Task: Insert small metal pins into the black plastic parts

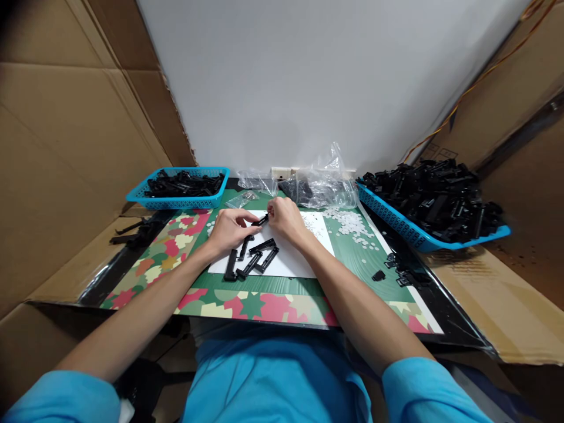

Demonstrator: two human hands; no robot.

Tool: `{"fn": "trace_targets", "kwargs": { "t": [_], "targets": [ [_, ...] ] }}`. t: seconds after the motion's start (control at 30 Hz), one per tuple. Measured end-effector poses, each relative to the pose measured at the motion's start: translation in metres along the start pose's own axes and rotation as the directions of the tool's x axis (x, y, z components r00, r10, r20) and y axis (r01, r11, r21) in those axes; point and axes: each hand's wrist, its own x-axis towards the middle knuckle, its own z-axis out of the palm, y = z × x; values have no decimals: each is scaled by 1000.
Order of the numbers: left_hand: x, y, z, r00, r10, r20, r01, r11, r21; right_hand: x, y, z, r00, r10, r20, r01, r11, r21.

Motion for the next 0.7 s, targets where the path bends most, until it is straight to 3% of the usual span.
{"fn": "trace_targets", "kwargs": {
  "t": [0.37, 0.6, 0.7],
  "targets": [
    [-1, 2, -1, 1000, 4, -8, -3, 1000, 28, -2, -4, -4, 1000, 8, -2, -8, 999, 49],
    [-2, 7, -4, 999, 25, 34, -26, 999, 37, -2, -6, 0, 999, -36, 25, 39, 990, -132],
    [-2, 6, -3, 999, 31, 34, -32, 999, 34, -2, -5, -1, 998, -44, 55, 51, 990, -130]
  ]
}}
